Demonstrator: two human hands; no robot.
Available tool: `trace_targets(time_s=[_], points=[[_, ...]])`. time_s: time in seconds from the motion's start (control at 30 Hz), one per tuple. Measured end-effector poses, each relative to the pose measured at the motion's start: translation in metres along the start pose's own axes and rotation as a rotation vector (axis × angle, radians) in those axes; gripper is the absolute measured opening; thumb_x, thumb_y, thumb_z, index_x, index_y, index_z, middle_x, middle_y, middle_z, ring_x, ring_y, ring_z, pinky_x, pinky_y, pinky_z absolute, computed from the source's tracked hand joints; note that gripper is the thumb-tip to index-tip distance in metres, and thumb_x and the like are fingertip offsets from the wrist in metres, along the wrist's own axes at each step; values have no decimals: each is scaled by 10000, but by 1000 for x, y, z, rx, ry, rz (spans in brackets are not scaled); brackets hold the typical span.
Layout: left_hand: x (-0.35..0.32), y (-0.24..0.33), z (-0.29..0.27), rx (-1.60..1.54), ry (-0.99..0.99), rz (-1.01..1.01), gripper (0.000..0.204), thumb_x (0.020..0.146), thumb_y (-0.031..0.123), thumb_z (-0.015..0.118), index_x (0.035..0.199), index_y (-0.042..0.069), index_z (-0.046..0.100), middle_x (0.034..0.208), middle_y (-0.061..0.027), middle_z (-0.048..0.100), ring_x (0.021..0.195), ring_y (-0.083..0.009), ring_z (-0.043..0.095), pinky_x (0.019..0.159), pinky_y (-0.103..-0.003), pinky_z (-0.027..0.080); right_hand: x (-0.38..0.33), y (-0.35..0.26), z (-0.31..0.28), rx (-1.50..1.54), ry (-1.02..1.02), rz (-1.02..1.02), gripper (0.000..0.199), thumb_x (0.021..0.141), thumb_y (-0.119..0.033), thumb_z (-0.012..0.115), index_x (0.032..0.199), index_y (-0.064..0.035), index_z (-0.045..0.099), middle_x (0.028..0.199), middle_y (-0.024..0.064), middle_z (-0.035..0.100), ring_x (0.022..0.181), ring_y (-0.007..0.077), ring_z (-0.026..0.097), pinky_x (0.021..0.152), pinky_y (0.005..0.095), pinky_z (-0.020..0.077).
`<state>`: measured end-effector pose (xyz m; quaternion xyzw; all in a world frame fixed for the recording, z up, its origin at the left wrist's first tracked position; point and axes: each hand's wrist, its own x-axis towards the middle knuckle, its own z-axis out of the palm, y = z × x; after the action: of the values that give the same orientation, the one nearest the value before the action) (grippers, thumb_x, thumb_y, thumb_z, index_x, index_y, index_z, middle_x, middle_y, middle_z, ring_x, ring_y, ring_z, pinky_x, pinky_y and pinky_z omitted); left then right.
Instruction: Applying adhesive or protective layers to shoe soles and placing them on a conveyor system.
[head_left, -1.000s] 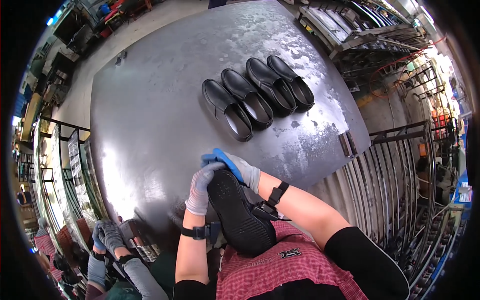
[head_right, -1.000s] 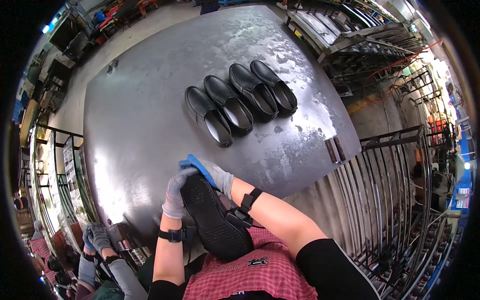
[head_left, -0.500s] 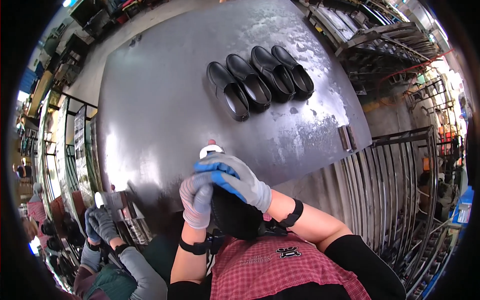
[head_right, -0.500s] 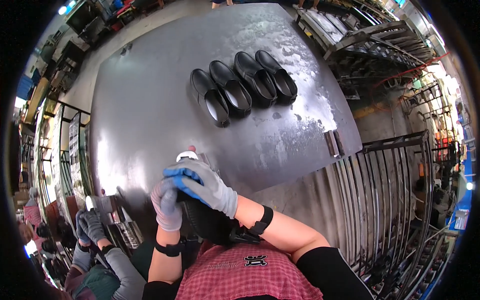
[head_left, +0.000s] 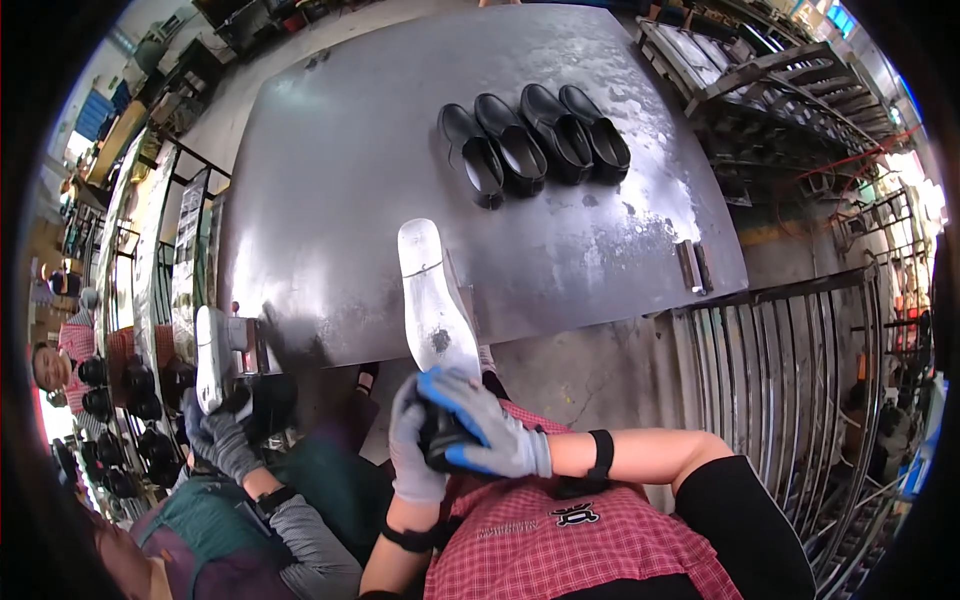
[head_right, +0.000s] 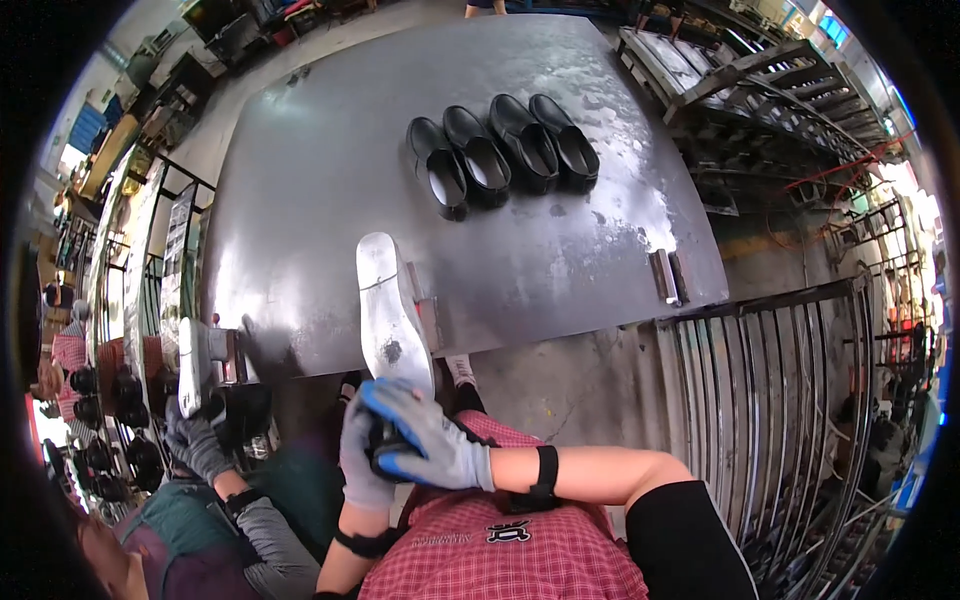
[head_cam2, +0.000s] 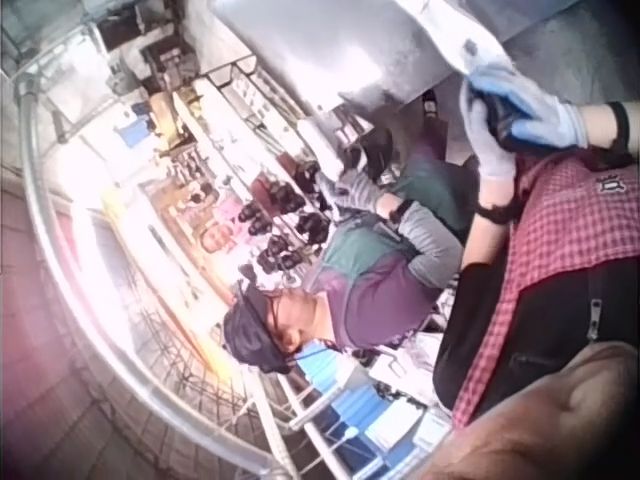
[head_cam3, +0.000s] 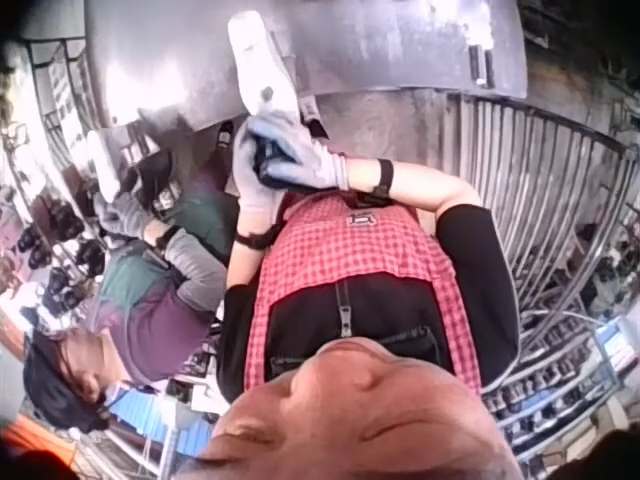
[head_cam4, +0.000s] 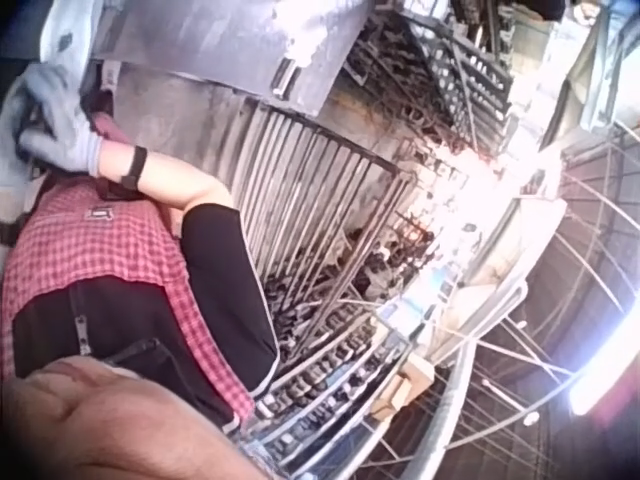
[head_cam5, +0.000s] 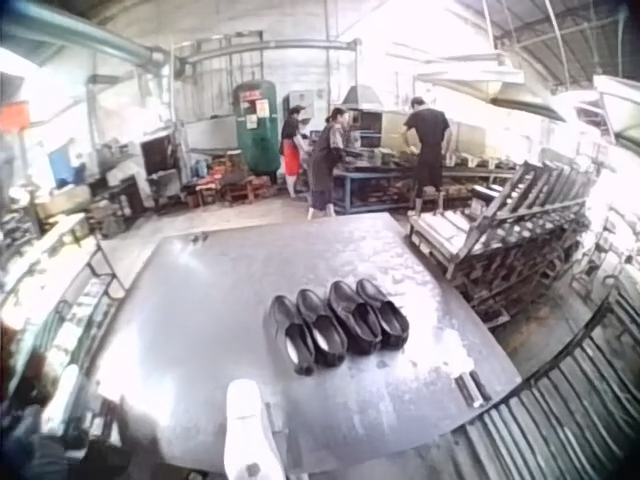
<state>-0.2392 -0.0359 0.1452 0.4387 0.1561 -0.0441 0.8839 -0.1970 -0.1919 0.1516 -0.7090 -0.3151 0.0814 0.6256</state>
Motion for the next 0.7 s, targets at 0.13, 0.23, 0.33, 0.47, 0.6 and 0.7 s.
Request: trace_targets(time_s=[0.13, 0.23, 0.33, 0.47, 0.6, 0.7], points=[[-32, 24, -14, 573, 127, -70, 393, 969, 267, 508, 1189, -40, 617, 1142, -113, 646, 1037, -182, 612, 922, -321, 474, 17, -4, -1, 54, -225, -188, 667, 898, -175, 580, 1508, -41, 346, 1519, 202, 372, 1438, 375, 315, 1163, 481, 278], [-25, 76, 10, 798, 39, 53, 221, 926, 102, 562, 1000, -41, 714, 831, -76, 698, 774, -124, 631, 733, -249, 490, 92, 43, -42, -110, -170, -4, 618, 828, -92, 589, 1429, -41, 451, 1307, 191, 560, 1287, 380, 461, 1071, 504, 383], [19, 98, 5, 974, 98, 206, 181, 893, 54, 585, 998, -17, 714, 695, -42, 639, 656, -122, 604, 639, -280, 479, 178, 102, -109, -1178, -435, -359, 589, 757, -158, 660, 1329, -178, 520, 1338, 97, 517, 1206, 328, 501, 1049, 463, 399], [118, 97, -43, 1522, 131, 776, 152, 853, 72, 637, 987, 59, 707, 748, -126, 646, 640, -308, 604, 669, -396, 494, 216, 162, -75, -972, -659, -1004, 491, 815, -121, 628, 1293, -211, 557, 1279, 76, 555, 1220, 292, 521, 1086, 424, 407], [215, 98, -49, 1755, 130, 857, 266, 847, 130, 675, 1109, 87, 671, 1011, -157, 649, 906, -349, 607, 829, -445, 480, 248, 152, -91, -1011, -921, -857, 392, 836, -177, 616, 1223, -228, 585, 1063, 11, 629, 1053, 256, 609, 994, 420, 460], [258, 107, -38, 1682, 4, 750, 349, 825, 71, 687, 1170, 63, 638, 1198, -147, 607, 1098, -346, 578, 964, -441, 460, 251, 140, -125, -1067, -1055, -520, 401, 782, -212, 683, 1167, -168, 584, 1051, 20, 632, 1060, 257, 604, 908, 415, 477]])
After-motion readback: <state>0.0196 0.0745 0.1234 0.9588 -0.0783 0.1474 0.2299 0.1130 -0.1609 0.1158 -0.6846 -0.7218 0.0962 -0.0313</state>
